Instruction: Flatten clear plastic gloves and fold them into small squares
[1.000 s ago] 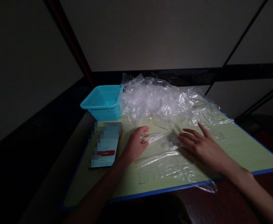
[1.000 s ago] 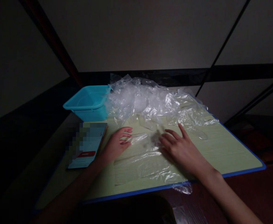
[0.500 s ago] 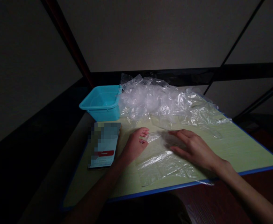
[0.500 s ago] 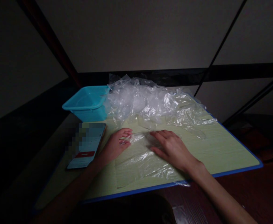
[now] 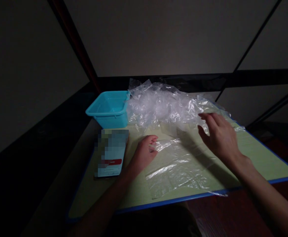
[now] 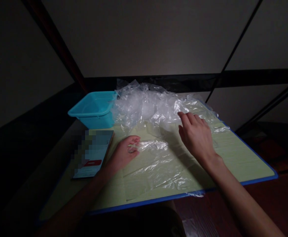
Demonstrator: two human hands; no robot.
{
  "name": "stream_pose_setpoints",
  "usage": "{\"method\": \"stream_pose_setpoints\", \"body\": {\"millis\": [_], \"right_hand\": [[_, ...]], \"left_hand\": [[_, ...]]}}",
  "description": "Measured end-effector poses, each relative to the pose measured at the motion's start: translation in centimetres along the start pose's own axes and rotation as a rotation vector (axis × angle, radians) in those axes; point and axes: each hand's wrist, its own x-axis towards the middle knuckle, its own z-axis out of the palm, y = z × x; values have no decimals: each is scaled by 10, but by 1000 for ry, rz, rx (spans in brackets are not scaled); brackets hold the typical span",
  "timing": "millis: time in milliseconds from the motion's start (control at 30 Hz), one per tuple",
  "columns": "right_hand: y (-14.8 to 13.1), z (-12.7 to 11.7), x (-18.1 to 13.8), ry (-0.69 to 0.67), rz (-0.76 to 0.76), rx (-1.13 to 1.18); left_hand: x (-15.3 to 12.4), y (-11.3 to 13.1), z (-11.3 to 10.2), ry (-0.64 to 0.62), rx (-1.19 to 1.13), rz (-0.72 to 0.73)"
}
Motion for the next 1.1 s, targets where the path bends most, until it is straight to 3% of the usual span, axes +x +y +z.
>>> {"method": "stream_pose_setpoints", "body": {"millis": [100, 167, 267, 567, 767, 867, 1033, 1100], "right_hand": [[-14, 2, -9, -18, -169, 133], [-31, 8, -20, -200, -394, 221], [-50, 19, -34, -340, -493, 339], [-52, 21, -50, -376, -527, 489], [-55, 17, -52, -383, -511, 478], [-55, 17, -52, -382, -507, 480], [-56, 16, -52, -393, -500, 467], [-57, 16, -52, -396, -503, 459]], "left_hand": [[1, -1, 0, 22, 21, 3], [1, -3, 0, 29, 40, 0], [1, -4, -2, 8, 58, -4], [1, 6, -13, -218, -3, -20], [-3, 11, -17, -438, -140, 113], [-5, 8, -12, -411, -90, 145], [-5, 6, -10, -221, 79, 152], [-5, 8, -12, -250, 37, 143]]}}
